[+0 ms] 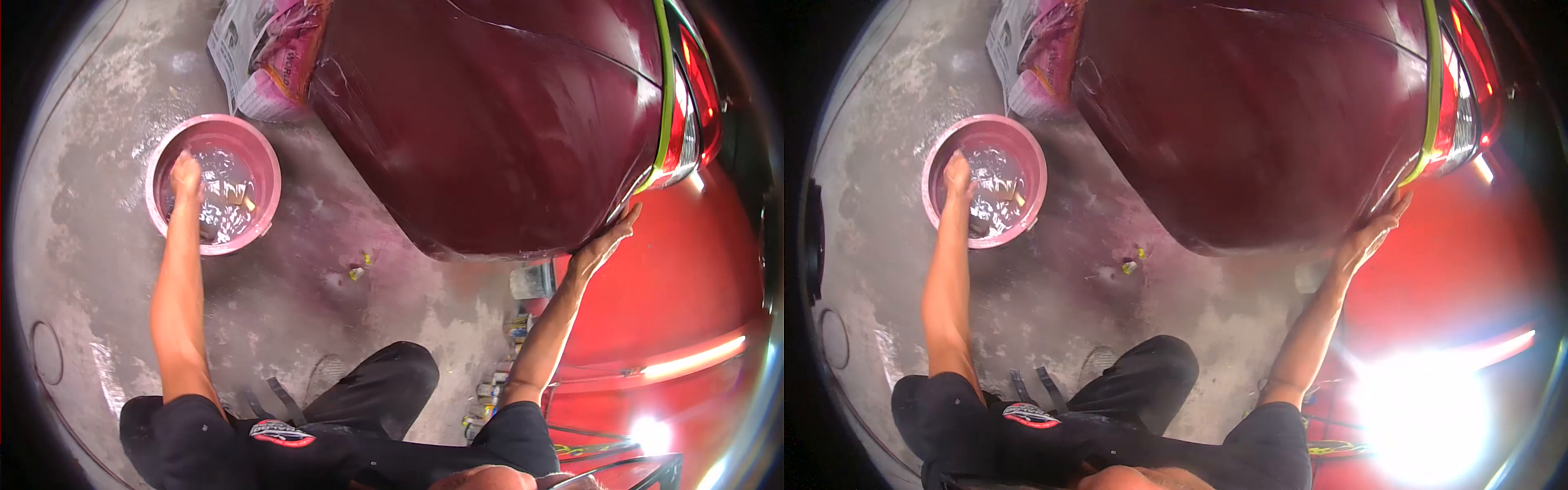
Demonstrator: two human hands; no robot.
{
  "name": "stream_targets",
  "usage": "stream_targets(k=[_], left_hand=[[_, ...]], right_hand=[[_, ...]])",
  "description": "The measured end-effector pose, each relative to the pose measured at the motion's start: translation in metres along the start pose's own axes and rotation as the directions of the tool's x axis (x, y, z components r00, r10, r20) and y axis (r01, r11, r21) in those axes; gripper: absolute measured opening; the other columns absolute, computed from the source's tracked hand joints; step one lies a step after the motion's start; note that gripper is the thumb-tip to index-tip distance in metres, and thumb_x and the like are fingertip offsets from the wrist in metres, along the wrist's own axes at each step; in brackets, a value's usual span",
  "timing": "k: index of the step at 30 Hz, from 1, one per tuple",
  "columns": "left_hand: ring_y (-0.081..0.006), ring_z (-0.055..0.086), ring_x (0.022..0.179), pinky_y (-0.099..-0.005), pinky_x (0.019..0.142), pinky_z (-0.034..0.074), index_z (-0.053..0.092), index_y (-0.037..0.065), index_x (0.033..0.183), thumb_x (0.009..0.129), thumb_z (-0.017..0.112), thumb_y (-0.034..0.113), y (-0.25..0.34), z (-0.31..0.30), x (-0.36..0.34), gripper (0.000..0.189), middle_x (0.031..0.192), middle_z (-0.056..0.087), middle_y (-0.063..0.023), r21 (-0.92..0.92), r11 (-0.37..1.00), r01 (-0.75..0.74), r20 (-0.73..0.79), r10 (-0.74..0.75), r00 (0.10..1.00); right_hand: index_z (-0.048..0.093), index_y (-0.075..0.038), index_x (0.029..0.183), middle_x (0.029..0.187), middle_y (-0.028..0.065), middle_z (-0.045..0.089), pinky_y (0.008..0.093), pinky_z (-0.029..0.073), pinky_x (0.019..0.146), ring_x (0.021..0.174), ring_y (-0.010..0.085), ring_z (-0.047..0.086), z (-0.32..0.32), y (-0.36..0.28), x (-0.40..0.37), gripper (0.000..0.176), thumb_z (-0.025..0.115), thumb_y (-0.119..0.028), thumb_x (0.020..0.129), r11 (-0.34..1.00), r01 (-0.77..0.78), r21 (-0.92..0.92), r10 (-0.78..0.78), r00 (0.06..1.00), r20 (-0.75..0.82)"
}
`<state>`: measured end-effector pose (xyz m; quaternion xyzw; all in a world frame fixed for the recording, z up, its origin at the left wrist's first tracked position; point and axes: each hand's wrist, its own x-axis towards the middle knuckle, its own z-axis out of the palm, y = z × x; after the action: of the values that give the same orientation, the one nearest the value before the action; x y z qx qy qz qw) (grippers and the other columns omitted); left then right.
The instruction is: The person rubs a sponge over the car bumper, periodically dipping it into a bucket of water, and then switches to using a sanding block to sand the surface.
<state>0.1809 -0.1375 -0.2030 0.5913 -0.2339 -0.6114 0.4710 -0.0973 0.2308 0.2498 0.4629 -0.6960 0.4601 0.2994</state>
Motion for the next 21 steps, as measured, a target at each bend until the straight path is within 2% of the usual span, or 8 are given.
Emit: stream_targets(k=[2,3,7,9,14,18,19,21], left_hand=[[-0.0328,0.065,0.109,-0.043,0.09,0.05,0.06,0.005,0.133,0.107,0.034,0.041,-0.004,0.025,-0.034,0.051,0.12,0.067,-0.0213,0.138,0.978,-0.16,0.075,0.15,0.986],[-0.0335,0.063,0.115,-0.0429,0.095,0.048,0.059,0.004,0.133,0.108,0.037,0.037,0.031,0.035,-0.105,0.048,0.125,0.065,-0.0207,0.152,0.89,-0.429,0.11,0.416,0.903],[-0.0377,0.041,0.141,-0.0429,0.117,0.032,0.047,-0.003,0.143,0.105,0.044,0.021,0.042,0.121,-0.218,0.045,0.147,0.048,-0.0238,-0.185,0.607,-0.773,0.142,0.795,0.59],[-0.043,0.031,0.145,-0.0458,0.119,0.029,0.042,-0.007,0.145,0.104,0.046,0.017,0.055,0.157,-0.251,0.048,0.153,0.037,-0.0281,-0.271,0.54,-0.797,0.162,0.841,0.516],[-0.0447,0.016,0.15,-0.0462,0.122,0.022,0.031,-0.012,0.149,0.104,0.041,0.016,0.049,0.189,-0.293,0.053,0.159,0.019,-0.0332,-0.204,0.647,-0.734,0.24,0.76,0.604],[-0.0325,0.037,0.145,-0.0634,0.117,0.02,0.058,0.005,0.135,0.088,0.061,0.02,-0.041,0.175,-0.404,0.05,0.152,0.045,-0.0152,-0.412,0.319,-0.853,0.252,0.94,0.23],[-0.0325,0.037,0.145,-0.0634,0.117,0.02,0.058,0.005,0.135,0.088,0.061,0.02,-0.035,0.177,-0.391,0.05,0.152,0.045,-0.0152,-0.409,0.311,-0.858,0.255,0.942,0.22],[-0.0346,0.037,0.144,-0.0651,0.116,0.02,0.057,0.006,0.136,0.089,0.061,0.019,0.004,0.182,-0.334,0.049,0.151,0.045,-0.0178,-0.481,0.069,-0.874,0.185,0.983,-0.024]], right_hand=[[0.005,-0.002,0.159,0.163,0.0193,0.02,0.0447,0.026,0.12,0.147,0.0319,0.027,0.0,-0.001,-0.001,0.101,0.02,-0.079,0.094,1.0,0.002,-0.008,-0.002,1.0,0.013],[0.003,-0.002,0.159,0.163,0.0189,0.02,0.0451,0.027,0.119,0.147,0.0319,0.027,-0.001,0.0,-0.001,0.101,0.02,-0.078,0.094,1.0,-0.01,-0.015,0.01,1.0,0.011],[0.001,-0.006,0.159,0.164,0.0158,0.016,0.046,0.026,0.121,0.149,0.0322,0.024,-0.01,0.01,0.005,0.099,0.021,-0.078,0.094,0.998,-0.024,-0.055,0.028,0.997,0.069],[0.001,-0.007,0.16,0.165,0.0152,0.014,0.0463,0.025,0.121,0.149,0.0322,0.022,-0.012,0.008,0.005,0.098,0.02,-0.078,0.094,0.994,0.005,-0.11,0.007,0.994,0.107],[0.001,-0.009,0.16,0.166,0.0139,0.009,0.0486,0.022,0.122,0.151,0.0331,0.017,-0.017,0.007,0.014,0.097,0.015,-0.078,0.094,0.969,0.082,-0.232,-0.033,0.978,0.206],[0.002,-0.009,0.16,0.166,0.0134,0.007,0.0512,0.02,0.123,0.151,0.0336,0.015,-0.027,0.016,0.023,0.097,0.011,-0.079,0.093,0.906,0.231,-0.354,-0.155,0.961,0.231],[0.002,-0.01,0.16,0.166,0.0132,0.007,0.0516,0.019,0.123,0.152,0.0336,0.014,-0.03,0.022,0.023,0.098,0.01,-0.079,0.093,0.91,0.249,-0.333,-0.17,0.954,0.248],[0.004,-0.009,0.16,0.166,0.0131,0.008,0.0514,0.019,0.123,0.151,0.0335,0.016,-0.05,0.048,0.038,0.098,0.012,-0.08,0.093,0.834,0.426,-0.349,-0.327,0.893,0.309]])
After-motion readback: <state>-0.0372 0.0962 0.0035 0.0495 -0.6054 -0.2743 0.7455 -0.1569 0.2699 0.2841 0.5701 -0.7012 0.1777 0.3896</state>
